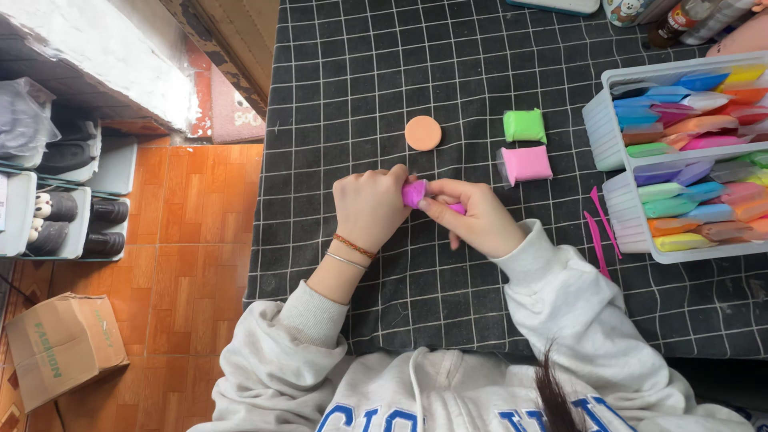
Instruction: The person selects several colors of air-dry clay from a storage container, kneads a piece of purple clay by hand, and затем begins opening a small plastic bag containing orange clay.
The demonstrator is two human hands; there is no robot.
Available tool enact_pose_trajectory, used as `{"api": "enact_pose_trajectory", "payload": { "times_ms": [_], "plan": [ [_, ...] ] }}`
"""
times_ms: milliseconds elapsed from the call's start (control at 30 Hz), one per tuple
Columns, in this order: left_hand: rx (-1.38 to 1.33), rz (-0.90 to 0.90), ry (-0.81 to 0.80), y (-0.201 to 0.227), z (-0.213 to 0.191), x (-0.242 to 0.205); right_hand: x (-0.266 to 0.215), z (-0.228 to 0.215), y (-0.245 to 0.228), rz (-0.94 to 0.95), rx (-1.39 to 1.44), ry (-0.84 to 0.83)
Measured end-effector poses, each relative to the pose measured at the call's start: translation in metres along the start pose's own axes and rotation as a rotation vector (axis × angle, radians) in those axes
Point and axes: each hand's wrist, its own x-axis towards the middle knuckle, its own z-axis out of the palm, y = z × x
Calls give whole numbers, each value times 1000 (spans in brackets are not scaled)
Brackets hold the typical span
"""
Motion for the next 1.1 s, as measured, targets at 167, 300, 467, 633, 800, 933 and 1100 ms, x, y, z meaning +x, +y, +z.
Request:
{"api": "enact_pose_trajectory", "payload": {
  "times_ms": [167,300,467,633,800,933,1100],
  "plan": [
    [37,-128,-13,2,14,0,3,10,10,-55,-26,69],
    [1,-208,-70,6,-1,9,2,16,12,-107,-43,134],
    [-34,-242,-122,0,5,5,4,27,18,-85,-6,110],
    [-38,-200,-125,3,7,4,6,26,22,-125,27,119],
    [-115,-162,-108,7,-2,7,4,20,9,-134,143,83],
    [-159,-138,-132,1,-4,10,5,16,15,-91,280,22],
    [-164,-59,-59,-2,-6,13,5,13,8,-101,549,-10]
  ]
}}
